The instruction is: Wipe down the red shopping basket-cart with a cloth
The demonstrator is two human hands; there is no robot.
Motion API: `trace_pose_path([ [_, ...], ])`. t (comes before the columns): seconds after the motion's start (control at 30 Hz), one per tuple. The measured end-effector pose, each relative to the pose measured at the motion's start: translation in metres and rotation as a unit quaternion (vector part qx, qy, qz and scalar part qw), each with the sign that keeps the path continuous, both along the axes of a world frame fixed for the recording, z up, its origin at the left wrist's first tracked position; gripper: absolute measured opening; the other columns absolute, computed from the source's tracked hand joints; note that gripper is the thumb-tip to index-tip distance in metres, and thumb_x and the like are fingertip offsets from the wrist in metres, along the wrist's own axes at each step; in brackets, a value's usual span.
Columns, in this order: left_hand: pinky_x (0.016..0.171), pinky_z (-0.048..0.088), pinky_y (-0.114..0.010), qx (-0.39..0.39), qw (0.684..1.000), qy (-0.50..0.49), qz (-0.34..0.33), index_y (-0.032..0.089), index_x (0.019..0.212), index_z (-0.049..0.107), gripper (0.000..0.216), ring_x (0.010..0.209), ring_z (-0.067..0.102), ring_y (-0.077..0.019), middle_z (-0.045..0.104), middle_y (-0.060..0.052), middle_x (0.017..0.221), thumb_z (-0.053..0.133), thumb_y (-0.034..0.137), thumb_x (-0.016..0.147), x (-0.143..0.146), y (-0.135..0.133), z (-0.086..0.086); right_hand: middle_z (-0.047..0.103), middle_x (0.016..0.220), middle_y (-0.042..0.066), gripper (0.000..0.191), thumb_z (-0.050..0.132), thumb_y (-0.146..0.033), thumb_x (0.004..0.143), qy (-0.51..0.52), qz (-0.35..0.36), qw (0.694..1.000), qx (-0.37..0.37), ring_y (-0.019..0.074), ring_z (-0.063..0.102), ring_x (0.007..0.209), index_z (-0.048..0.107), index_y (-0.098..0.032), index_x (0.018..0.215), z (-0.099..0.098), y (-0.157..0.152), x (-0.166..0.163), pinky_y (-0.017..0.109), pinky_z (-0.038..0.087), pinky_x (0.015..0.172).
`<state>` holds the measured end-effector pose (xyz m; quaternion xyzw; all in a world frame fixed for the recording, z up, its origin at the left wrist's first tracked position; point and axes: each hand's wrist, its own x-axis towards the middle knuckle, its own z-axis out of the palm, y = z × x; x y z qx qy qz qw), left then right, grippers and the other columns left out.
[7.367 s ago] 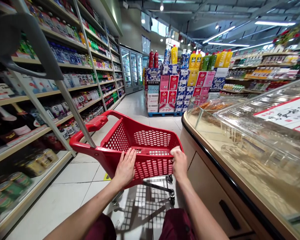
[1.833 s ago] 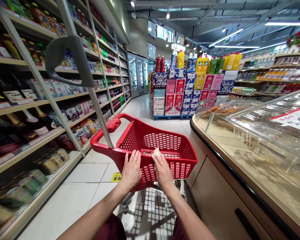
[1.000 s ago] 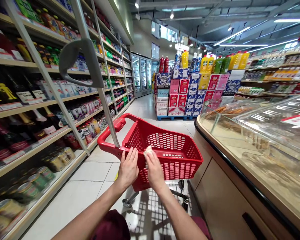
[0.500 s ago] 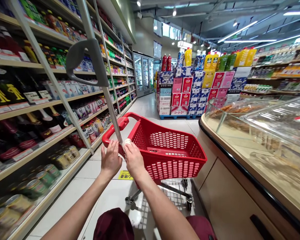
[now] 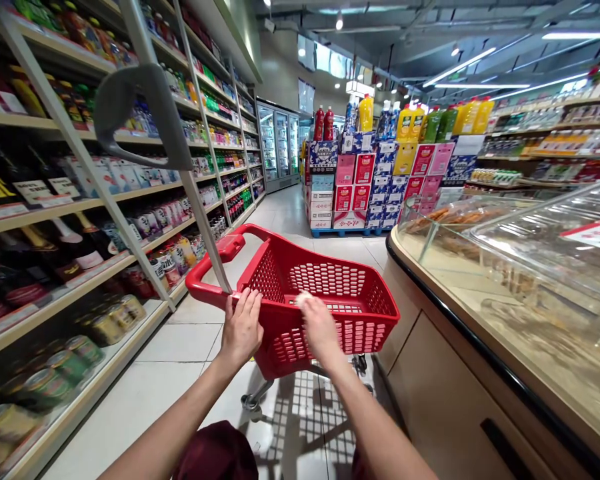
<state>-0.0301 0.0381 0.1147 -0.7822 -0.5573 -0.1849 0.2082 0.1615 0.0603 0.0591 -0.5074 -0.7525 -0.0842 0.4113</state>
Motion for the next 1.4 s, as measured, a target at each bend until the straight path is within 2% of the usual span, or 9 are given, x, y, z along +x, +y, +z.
trace_pose_path([
  [0.13, 0.110, 0.003, -0.046, -0.009, 1.000, 0.015, -0.007, 0.008, 0.129, 0.040, 0.058, 0.131, 0.025, -0.0238, 0.042, -0.010, 0.136, 0.040, 0.016, 0.072, 0.009, 0.000, -0.001, 0.059, 0.111, 0.015, 0.044, 0.033, -0.003, 0.075, 0.017, -0.121, 0.992, -0.003, 0.0243, 0.047, 0.112, 0.059, -0.011, 0.110, -0.020, -0.004, 0.054, 0.048, 0.038, 0.097],
  [0.33, 0.109, 0.011, -0.046, -0.048, 0.997, 0.040, -0.038, 0.007, 0.133, 0.033, 0.062, 0.133, 0.018, -0.0232, 0.034, -0.011, 0.140, 0.041, 0.020, 0.073, 0.037, -0.006, -0.016, 0.049, 0.129, 0.005, 0.056, 0.032, -0.002, 0.077, -0.033, 0.024, 0.999, 0.011, 0.0191, 0.035, 0.126, 0.043, -0.021, 0.129, -0.019, -0.021, 0.052, 0.043, 0.036, 0.102],
  [0.53, 0.110, 0.008, -0.045, -0.047, 0.997, 0.050, -0.042, 0.008, 0.135, 0.030, 0.064, 0.134, 0.015, -0.0231, 0.032, -0.010, 0.141, 0.041, 0.020, 0.073, 0.041, -0.006, -0.023, 0.049, 0.128, 0.009, 0.053, 0.035, -0.005, 0.076, 0.017, -0.183, 0.983, 0.007, 0.0231, 0.036, 0.125, 0.045, -0.018, 0.127, -0.042, -0.026, 0.117, 0.048, 0.033, 0.102],
  [0.73, 0.109, 0.010, -0.046, -0.062, 0.996, 0.048, -0.045, 0.008, 0.135, 0.030, 0.064, 0.134, 0.015, -0.0231, 0.030, -0.010, 0.142, 0.040, 0.020, 0.073, 0.050, -0.007, -0.023, 0.045, 0.132, 0.005, 0.056, 0.032, -0.003, 0.077, -0.067, -0.054, 0.996, -0.010, 0.0180, 0.031, 0.128, 0.041, -0.021, 0.130, -0.043, -0.027, 0.118, 0.041, 0.034, 0.103],
  [0.9, 0.109, 0.008, -0.047, -0.071, 0.994, 0.060, -0.059, 0.008, 0.134, 0.031, 0.062, 0.134, 0.017, -0.0233, 0.031, -0.011, 0.141, 0.039, 0.021, 0.074, 0.057, -0.005, -0.025, 0.054, 0.121, 0.012, 0.050, 0.035, -0.007, 0.075, 0.009, -0.217, 0.976, -0.007, 0.0233, 0.041, 0.121, 0.050, -0.015, 0.122, -0.051, -0.023, 0.145, 0.046, 0.037, 0.099],
  [1.07, 0.109, 0.009, -0.047, -0.086, 0.991, 0.076, -0.074, 0.006, 0.134, 0.030, 0.062, 0.133, 0.018, -0.0239, 0.032, -0.013, 0.141, 0.039, 0.022, 0.075, 0.073, -0.002, -0.031, 0.045, 0.132, 0.006, 0.053, 0.035, -0.008, 0.077, -0.049, -0.076, 0.996, -0.017, 0.0200, 0.034, 0.126, 0.043, -0.019, 0.128, -0.050, -0.024, 0.136, 0.041, 0.034, 0.103],
  [1.2, 0.109, 0.008, -0.046, -0.082, 0.990, 0.081, -0.080, 0.008, 0.135, 0.028, 0.063, 0.134, 0.017, -0.0230, 0.030, -0.012, 0.142, 0.040, 0.022, 0.074, 0.073, -0.002, -0.035, 0.054, 0.121, 0.010, 0.050, 0.034, -0.007, 0.074, -0.001, -0.201, 0.980, -0.006, 0.0217, 0.043, 0.119, 0.052, -0.017, 0.120, -0.054, -0.019, 0.156, 0.043, 0.037, 0.099],
  [1.27, 0.109, 0.008, -0.046, -0.082, 0.991, 0.074, -0.071, 0.007, 0.135, 0.028, 0.063, 0.134, 0.017, -0.0234, 0.029, -0.013, 0.142, 0.040, 0.023, 0.075, 0.073, -0.003, -0.037, 0.056, 0.118, 0.010, 0.051, 0.034, -0.006, 0.072, 0.004, -0.215, 0.977, -0.006, 0.0220, 0.043, 0.119, 0.054, -0.016, 0.118, -0.055, -0.017, 0.156, 0.044, 0.037, 0.099],
  [1.4, 0.109, 0.009, -0.045, -0.090, 0.992, 0.064, -0.068, 0.007, 0.135, 0.028, 0.061, 0.134, 0.015, -0.0230, 0.026, -0.011, 0.143, 0.038, 0.024, 0.077, 0.071, -0.006, -0.038, 0.045, 0.132, 0.006, 0.055, 0.036, -0.007, 0.075, -0.064, -0.071, 0.995, -0.012, 0.0196, 0.031, 0.128, 0.044, -0.019, 0.127, -0.050, -0.019, 0.145, 0.042, 0.033, 0.104],
])
